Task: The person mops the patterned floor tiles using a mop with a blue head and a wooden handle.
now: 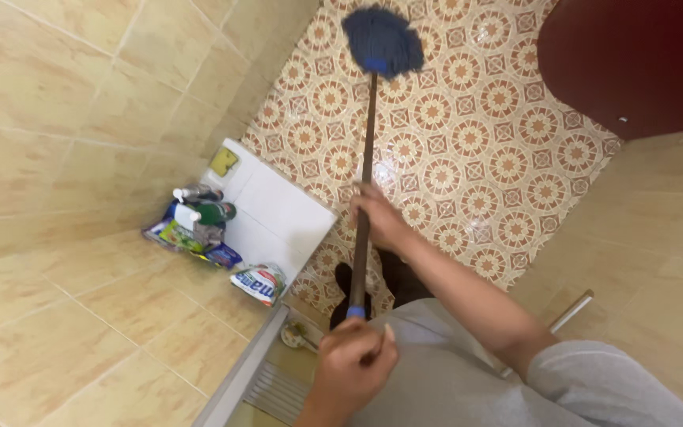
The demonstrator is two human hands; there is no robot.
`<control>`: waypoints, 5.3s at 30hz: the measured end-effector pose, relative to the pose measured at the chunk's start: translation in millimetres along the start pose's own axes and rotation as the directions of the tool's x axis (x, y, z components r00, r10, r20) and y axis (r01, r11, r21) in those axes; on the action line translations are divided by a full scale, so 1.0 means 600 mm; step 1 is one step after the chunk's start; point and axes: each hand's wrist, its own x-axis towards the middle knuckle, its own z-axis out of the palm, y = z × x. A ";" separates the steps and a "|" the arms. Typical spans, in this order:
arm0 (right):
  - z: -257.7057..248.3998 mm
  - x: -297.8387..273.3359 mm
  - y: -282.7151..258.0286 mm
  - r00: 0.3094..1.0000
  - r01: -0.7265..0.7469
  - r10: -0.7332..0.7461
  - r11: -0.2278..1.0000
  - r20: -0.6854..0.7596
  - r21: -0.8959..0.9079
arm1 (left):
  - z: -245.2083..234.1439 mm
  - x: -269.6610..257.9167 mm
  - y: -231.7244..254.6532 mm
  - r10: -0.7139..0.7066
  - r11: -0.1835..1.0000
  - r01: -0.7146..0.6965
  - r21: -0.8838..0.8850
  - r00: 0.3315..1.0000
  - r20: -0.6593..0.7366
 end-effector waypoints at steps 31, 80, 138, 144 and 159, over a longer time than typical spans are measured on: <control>-0.248 0.483 -0.283 0.867 -0.022 -0.417 0.512 -0.272 -0.858 | 0.016 0.648 -0.200 0.111 0.990 -0.082 -0.111 0.948 0.297; -0.167 0.427 -0.322 0.915 -0.146 -0.247 0.531 -0.317 -0.835 | -0.063 0.617 -0.210 0.070 0.998 -0.065 -0.025 0.947 0.315; -0.391 0.385 -0.283 0.927 0.019 0.203 0.814 -0.315 0.580 | 0.157 0.638 -0.129 0.056 0.998 -0.054 -0.019 0.885 0.463; -0.539 0.458 -0.352 0.873 0.031 0.214 0.872 -0.439 0.488 | 0.283 0.776 -0.136 0.158 0.984 -0.176 -0.002 0.880 0.447; -0.491 0.350 -0.260 0.893 -0.201 0.092 0.957 -0.441 -0.208 | 0.259 0.638 -0.100 0.254 0.963 -0.266 -0.046 0.836 0.487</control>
